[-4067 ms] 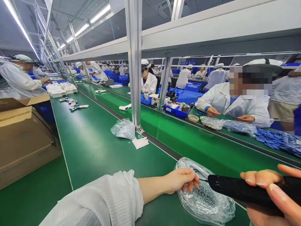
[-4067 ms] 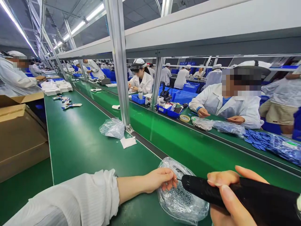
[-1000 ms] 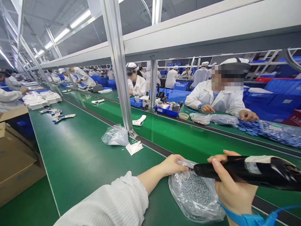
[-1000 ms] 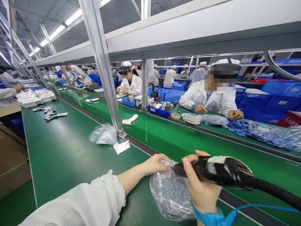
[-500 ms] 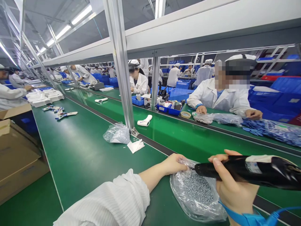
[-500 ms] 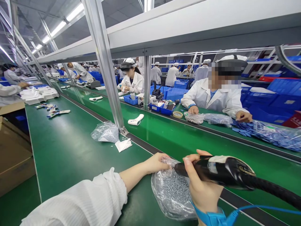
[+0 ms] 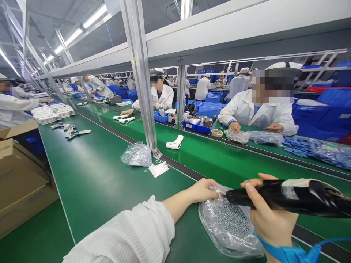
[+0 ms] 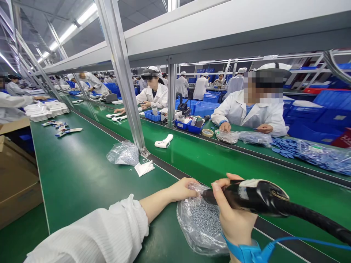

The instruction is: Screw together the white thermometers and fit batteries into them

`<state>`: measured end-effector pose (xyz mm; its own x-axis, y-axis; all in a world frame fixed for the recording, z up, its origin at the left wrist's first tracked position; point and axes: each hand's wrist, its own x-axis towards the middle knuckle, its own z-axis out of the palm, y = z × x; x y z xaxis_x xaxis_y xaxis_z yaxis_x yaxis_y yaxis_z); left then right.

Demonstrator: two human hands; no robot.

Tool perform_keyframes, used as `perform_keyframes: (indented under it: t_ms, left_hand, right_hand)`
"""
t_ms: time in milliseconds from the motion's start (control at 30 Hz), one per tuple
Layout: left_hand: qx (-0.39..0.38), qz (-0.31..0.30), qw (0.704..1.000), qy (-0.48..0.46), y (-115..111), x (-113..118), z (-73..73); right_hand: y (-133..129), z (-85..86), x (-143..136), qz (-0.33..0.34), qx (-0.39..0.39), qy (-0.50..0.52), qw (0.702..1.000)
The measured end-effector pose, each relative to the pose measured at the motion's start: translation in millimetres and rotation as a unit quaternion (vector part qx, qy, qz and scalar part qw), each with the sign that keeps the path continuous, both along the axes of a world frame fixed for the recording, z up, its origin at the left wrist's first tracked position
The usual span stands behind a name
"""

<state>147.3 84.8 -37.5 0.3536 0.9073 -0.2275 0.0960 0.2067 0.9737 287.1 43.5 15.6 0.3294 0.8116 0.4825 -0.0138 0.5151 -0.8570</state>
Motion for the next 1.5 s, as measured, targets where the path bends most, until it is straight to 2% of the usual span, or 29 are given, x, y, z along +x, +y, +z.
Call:
perform_keyframes:
  t_ms: [333,1500]
  left_hand:
    - [0.004,0.000,1.000,-0.002,0.1,-0.8,-0.5]
    - [0.003,-0.005,1.000,0.012,1.2,-0.3,-2.8]
  right_hand:
    - [0.0,6.0,-3.9,-0.006,0.002,-0.008,1.000]
    - [-0.4,0.1,-3.0,0.004,0.013,-0.022,1.000]
